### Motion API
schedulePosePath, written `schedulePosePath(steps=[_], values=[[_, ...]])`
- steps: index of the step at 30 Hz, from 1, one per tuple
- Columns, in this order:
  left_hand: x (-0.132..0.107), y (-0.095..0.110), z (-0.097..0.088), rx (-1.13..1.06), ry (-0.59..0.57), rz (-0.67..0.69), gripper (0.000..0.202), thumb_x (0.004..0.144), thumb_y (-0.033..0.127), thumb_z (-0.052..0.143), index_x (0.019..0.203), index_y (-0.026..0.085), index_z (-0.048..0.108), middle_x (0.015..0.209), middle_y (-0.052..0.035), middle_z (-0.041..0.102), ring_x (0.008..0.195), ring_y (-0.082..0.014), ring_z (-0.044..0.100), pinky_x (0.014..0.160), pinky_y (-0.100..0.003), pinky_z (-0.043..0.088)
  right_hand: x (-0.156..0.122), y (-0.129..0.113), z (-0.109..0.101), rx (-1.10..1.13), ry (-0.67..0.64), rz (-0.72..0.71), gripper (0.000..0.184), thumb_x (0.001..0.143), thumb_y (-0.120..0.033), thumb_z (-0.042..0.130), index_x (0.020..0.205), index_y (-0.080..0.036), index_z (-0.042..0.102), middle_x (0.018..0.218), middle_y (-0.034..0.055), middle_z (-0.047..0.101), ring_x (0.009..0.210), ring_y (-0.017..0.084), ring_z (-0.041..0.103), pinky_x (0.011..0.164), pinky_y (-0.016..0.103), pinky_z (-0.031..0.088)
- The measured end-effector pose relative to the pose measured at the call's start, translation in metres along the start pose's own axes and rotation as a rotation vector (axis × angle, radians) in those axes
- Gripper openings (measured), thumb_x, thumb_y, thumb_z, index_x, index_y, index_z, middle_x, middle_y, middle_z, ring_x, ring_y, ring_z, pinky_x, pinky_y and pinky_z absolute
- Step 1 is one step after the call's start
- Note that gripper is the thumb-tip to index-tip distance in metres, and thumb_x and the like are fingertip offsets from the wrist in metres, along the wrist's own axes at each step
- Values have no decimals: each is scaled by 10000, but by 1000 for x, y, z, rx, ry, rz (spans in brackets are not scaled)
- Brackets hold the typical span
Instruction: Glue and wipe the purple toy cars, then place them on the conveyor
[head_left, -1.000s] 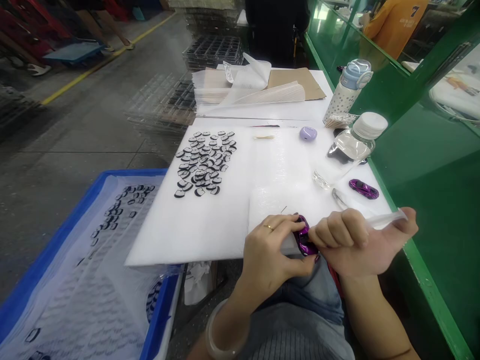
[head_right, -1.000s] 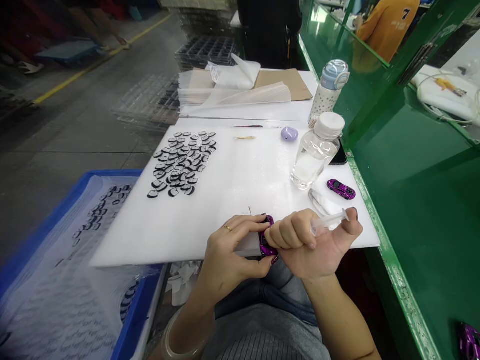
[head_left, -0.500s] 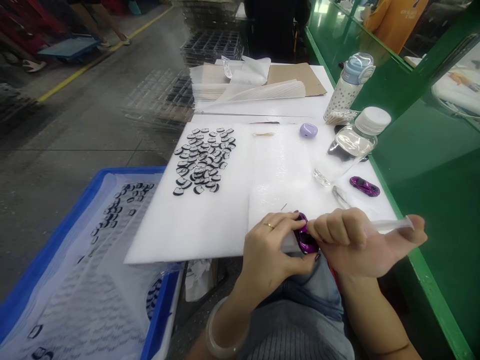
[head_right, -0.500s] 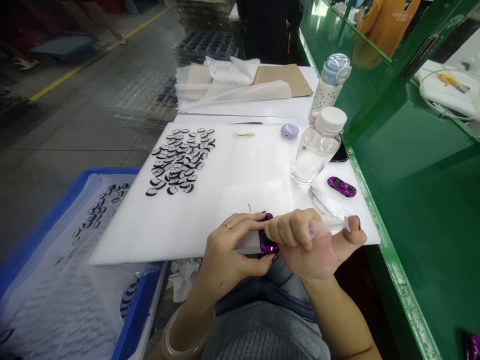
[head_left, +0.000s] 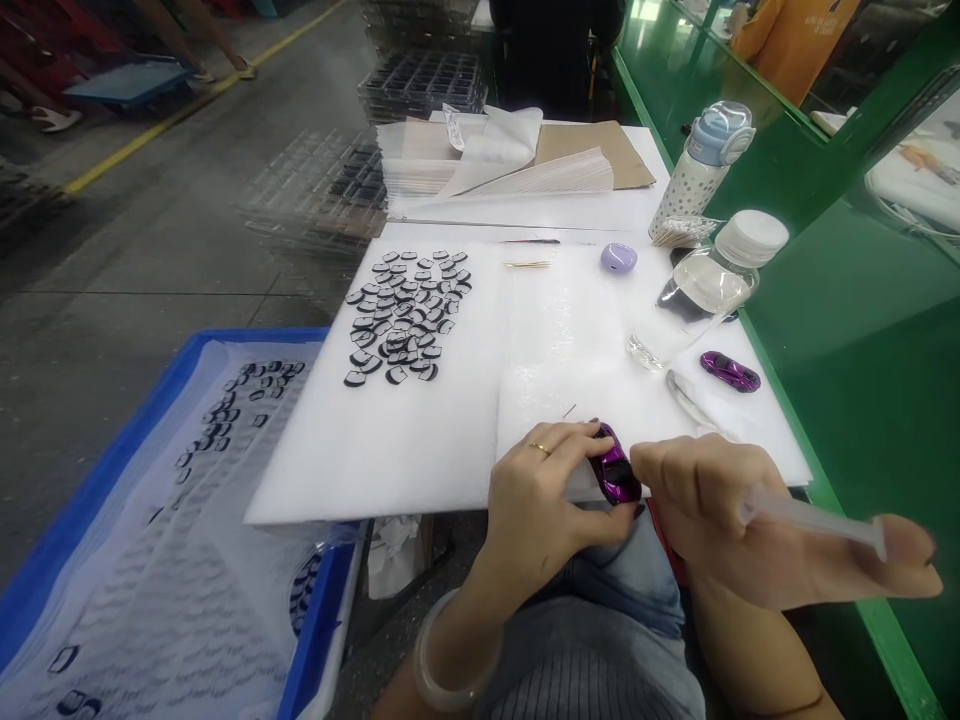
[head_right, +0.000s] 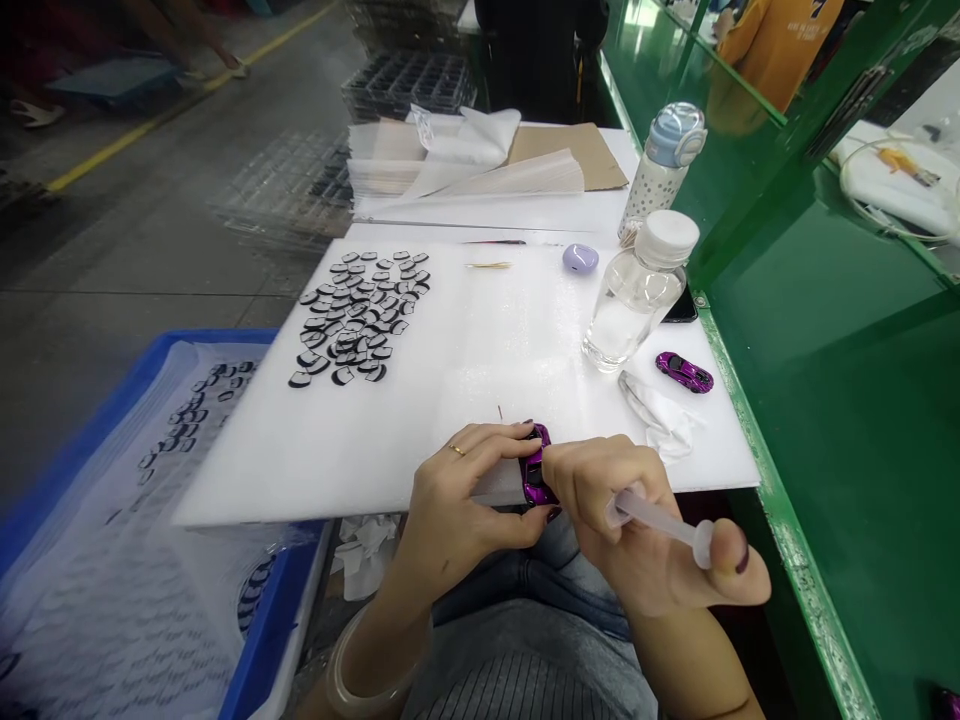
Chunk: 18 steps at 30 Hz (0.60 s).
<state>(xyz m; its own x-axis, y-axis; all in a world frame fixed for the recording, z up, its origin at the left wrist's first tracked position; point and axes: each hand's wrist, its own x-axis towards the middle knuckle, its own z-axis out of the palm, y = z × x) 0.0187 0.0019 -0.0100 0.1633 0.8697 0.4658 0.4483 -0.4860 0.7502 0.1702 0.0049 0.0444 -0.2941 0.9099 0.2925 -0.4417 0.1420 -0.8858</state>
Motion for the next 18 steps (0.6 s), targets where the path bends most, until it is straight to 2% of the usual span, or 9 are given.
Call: schedulePosePath(steps=[4,11,14,18], values=[[0,0,1,1,4,4,391,593,194,803,971,135,723,1033,-98,770,973,-261,722,814,-421,625,1,-2,-1,-29,16,13,648,898,-712,458,540,-206,267,469,-51,186,453,116,217,521,329,233],[-1,0,1,2,-25,-24,376,606,213,818,968,171,727,1052,-75,768,974,-258,721,811,-417,617,-9,-9,14,-64,111,155,618,845,-743,549,603,-211,350,547,-34,265,534,130,258,528,314,257],[-1,-1,0,-5,-34,-25,385,610,255,844,965,169,723,1052,-85,765,987,-265,719,811,-414,618,-7,-11,16,-103,133,98,620,859,-748,522,589,-213,364,535,-30,285,503,126,250,497,309,234],[-3,-2,1,3,-5,11,383,617,233,834,974,163,711,1041,-86,765,980,-260,721,823,-416,622,19,4,-1,-131,198,-76,665,828,-830,416,536,-234,379,522,-15,338,500,153,325,529,344,344]])
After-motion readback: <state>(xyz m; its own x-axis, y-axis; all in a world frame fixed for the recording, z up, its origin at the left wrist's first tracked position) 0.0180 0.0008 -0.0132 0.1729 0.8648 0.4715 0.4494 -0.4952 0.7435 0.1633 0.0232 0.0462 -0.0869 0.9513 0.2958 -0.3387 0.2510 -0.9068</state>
